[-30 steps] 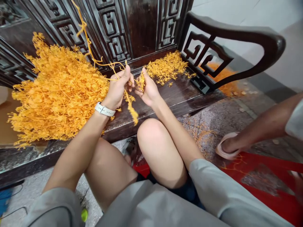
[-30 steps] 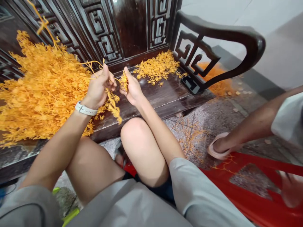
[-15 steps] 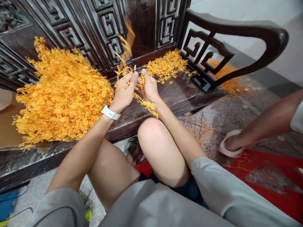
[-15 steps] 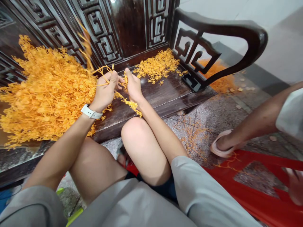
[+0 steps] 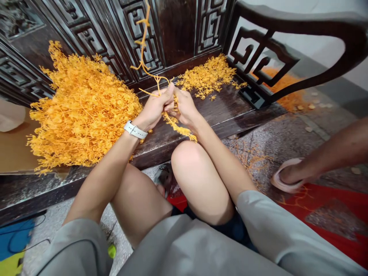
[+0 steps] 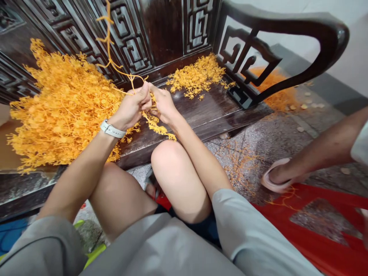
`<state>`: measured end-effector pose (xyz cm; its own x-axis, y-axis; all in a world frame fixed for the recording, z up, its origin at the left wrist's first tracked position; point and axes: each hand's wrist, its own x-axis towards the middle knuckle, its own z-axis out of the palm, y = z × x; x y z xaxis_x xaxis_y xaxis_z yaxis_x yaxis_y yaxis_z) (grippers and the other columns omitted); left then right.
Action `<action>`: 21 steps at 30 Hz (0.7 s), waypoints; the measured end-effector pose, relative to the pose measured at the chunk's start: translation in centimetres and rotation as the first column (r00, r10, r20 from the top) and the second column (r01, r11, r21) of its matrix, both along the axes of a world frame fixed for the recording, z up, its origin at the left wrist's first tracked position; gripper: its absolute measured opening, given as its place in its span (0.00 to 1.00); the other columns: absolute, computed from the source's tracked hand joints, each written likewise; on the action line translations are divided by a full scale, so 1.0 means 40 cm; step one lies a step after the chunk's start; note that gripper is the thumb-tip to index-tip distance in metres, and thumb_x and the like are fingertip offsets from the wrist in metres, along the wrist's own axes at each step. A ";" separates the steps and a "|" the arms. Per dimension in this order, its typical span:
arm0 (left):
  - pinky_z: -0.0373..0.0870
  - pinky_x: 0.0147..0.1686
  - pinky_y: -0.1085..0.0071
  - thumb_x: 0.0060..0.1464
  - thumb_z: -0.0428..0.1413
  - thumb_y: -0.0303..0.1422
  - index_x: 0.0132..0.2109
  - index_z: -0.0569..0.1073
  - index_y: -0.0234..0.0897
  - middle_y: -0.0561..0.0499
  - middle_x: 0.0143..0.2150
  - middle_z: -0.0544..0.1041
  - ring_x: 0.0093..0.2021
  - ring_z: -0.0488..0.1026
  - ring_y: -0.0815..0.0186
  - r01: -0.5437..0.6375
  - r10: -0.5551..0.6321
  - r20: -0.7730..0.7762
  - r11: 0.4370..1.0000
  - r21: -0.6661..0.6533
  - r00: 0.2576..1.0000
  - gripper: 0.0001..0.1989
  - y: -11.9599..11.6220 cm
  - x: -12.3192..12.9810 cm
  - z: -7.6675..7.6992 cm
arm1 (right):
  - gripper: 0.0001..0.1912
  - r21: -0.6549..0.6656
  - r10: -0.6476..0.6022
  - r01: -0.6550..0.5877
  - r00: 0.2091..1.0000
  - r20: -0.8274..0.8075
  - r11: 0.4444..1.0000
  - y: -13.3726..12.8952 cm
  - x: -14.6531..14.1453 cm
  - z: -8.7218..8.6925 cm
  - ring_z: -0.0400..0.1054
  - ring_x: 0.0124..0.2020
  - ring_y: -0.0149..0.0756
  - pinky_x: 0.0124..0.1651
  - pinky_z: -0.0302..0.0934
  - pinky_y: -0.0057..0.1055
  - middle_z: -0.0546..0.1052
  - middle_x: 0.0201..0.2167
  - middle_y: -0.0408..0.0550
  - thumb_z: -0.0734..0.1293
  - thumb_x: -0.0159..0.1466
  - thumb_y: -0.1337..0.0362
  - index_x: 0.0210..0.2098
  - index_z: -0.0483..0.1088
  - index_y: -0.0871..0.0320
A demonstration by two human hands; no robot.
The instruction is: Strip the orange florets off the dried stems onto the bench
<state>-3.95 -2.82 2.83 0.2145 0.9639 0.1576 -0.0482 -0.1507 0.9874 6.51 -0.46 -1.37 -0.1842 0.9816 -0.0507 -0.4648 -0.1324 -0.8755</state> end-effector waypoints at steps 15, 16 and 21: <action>0.72 0.37 0.71 0.54 0.76 0.39 0.28 0.67 0.40 0.56 0.26 0.70 0.30 0.72 0.69 -0.089 0.116 -0.118 0.973 0.212 0.986 0.23 0.017 -0.038 -0.033 | 0.35 0.087 -0.295 0.303 0.951 -0.098 0.949 0.030 0.002 -0.009 0.54 0.23 0.24 0.25 0.51 0.22 0.57 0.23 0.37 0.67 0.68 0.30 0.28 0.55 0.53; 0.73 0.38 0.70 0.51 0.76 0.37 0.28 0.66 0.40 0.56 0.27 0.72 0.31 0.73 0.68 -0.064 0.082 -0.095 0.982 0.178 0.992 0.24 0.013 -0.036 -0.037 | 0.35 0.093 -0.317 0.324 0.944 -0.089 0.941 0.028 0.002 -0.007 0.54 0.23 0.24 0.25 0.51 0.22 0.58 0.23 0.37 0.69 0.66 0.30 0.28 0.55 0.53; 0.74 0.41 0.70 0.44 0.74 0.32 0.29 0.62 0.40 0.53 0.32 0.78 0.34 0.75 0.69 0.001 -0.008 0.100 0.998 0.069 0.995 0.25 -0.006 -0.019 -0.036 | 0.33 0.014 -0.267 0.267 0.963 -0.045 0.963 0.020 0.012 0.006 0.55 0.21 0.28 0.20 0.49 0.24 0.57 0.21 0.36 0.71 0.66 0.33 0.27 0.57 0.51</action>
<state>-4.69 -3.06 1.39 0.1986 0.9491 0.2444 -0.1475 -0.2176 0.9648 7.01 0.34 -1.14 0.0832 0.9961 -0.0285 -0.5171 0.0187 -0.8557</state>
